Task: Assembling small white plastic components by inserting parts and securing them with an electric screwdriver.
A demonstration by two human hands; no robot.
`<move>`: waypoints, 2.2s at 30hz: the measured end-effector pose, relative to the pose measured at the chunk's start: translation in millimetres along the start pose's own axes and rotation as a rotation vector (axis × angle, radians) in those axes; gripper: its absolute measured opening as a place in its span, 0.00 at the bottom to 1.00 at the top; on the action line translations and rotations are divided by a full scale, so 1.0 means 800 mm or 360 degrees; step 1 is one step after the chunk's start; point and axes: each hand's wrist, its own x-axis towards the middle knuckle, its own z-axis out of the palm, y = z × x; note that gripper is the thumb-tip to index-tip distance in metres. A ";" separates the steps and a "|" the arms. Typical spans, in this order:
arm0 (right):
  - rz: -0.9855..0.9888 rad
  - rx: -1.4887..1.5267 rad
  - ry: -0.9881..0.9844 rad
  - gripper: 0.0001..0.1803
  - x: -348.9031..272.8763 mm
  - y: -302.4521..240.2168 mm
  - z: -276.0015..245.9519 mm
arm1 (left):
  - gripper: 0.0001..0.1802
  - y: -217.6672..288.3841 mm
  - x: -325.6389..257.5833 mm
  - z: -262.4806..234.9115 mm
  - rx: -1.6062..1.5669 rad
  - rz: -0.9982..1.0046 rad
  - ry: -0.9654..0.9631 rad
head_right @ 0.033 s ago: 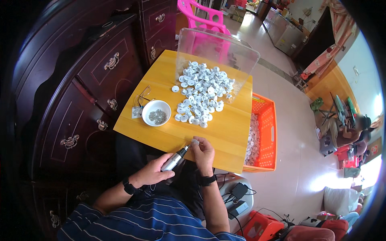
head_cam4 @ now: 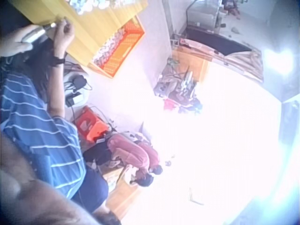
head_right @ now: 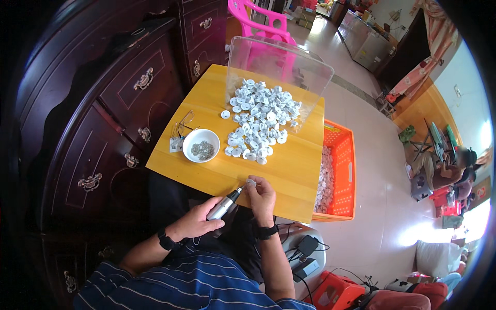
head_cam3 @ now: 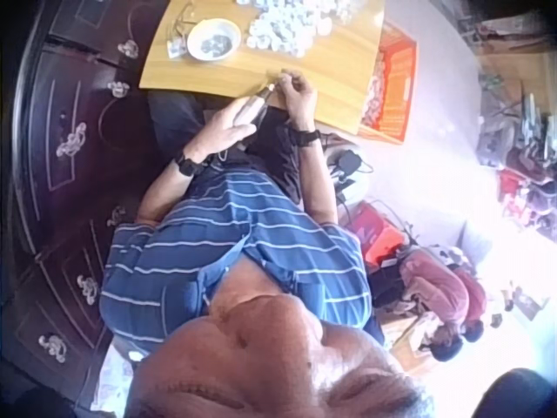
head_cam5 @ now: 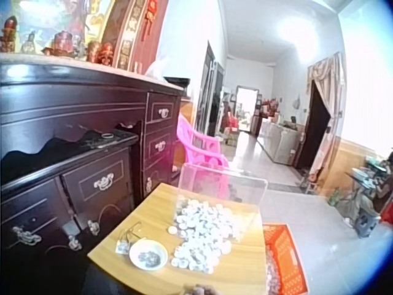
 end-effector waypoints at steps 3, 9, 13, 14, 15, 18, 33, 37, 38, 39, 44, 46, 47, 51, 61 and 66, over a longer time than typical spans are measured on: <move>0.0014 -0.0002 0.0005 0.11 0.000 0.001 0.000 | 0.34 0.001 0.001 -0.001 -0.0003 0.0032 0.0014; -0.0030 -0.0005 -0.0010 0.12 0.001 0.003 -0.001 | 0.34 0.001 0.000 -0.001 0.0026 0.0037 0.0014; -0.0024 -0.0085 -0.0012 0.12 0.001 0.005 -0.001 | 0.33 -0.002 0.000 0.001 -0.0022 0.0043 0.0036; -0.0023 -0.0083 -0.0012 0.12 0.000 0.005 -0.001 | 0.33 -0.002 -0.001 0.000 -0.0021 0.0042 0.0037; -0.0022 -0.0082 -0.0012 0.12 0.000 0.006 -0.001 | 0.33 -0.002 -0.001 0.000 -0.0028 0.0024 0.0032; -0.0047 -0.0086 -0.0021 0.12 0.000 0.007 -0.001 | 0.32 0.000 -0.002 -0.001 -0.0056 -0.0020 0.0021; -0.0079 -0.0147 -0.0033 0.11 -0.002 0.004 0.001 | 0.29 0.022 0.001 -0.006 -0.0282 -0.0303 -0.0074; -0.0052 -0.0124 -0.0028 0.11 0.000 0.005 -0.001 | 0.29 0.021 0.004 -0.005 -0.0336 -0.0329 -0.0092; -0.0044 -0.0121 -0.0027 0.11 0.001 0.006 -0.002 | 0.29 0.018 0.005 -0.005 -0.0335 -0.0328 -0.0094; -0.0045 -0.0119 -0.0027 0.11 0.001 0.005 -0.002 | 0.28 0.014 0.006 -0.005 -0.0364 -0.0343 -0.0119; 0.0095 0.0101 -0.0048 0.12 0.000 -0.009 -0.002 | 0.28 0.022 0.005 -0.006 -0.0495 -0.0289 -0.0140; 0.0181 0.0188 -0.0058 0.12 0.001 -0.017 -0.006 | 0.29 0.027 0.002 -0.011 -0.0689 -0.0322 -0.0180; 0.0272 0.0275 -0.0072 0.13 0.003 -0.019 -0.010 | 0.29 0.028 -0.001 -0.015 -0.0690 -0.0320 -0.0180; 0.0052 -0.0246 -0.0028 0.14 0.020 -0.022 -0.059 | 0.34 0.020 -0.024 -0.028 -0.0605 -0.0368 -0.0218; -0.0940 -0.1712 0.0563 0.24 0.052 -0.065 -0.124 | 0.36 0.003 -0.069 -0.045 -0.0441 -0.0443 -0.0141; -0.0681 -0.1195 0.0209 0.15 0.048 -0.089 -0.022 | 0.37 -0.008 -0.088 -0.047 -0.0374 -0.0450 -0.0120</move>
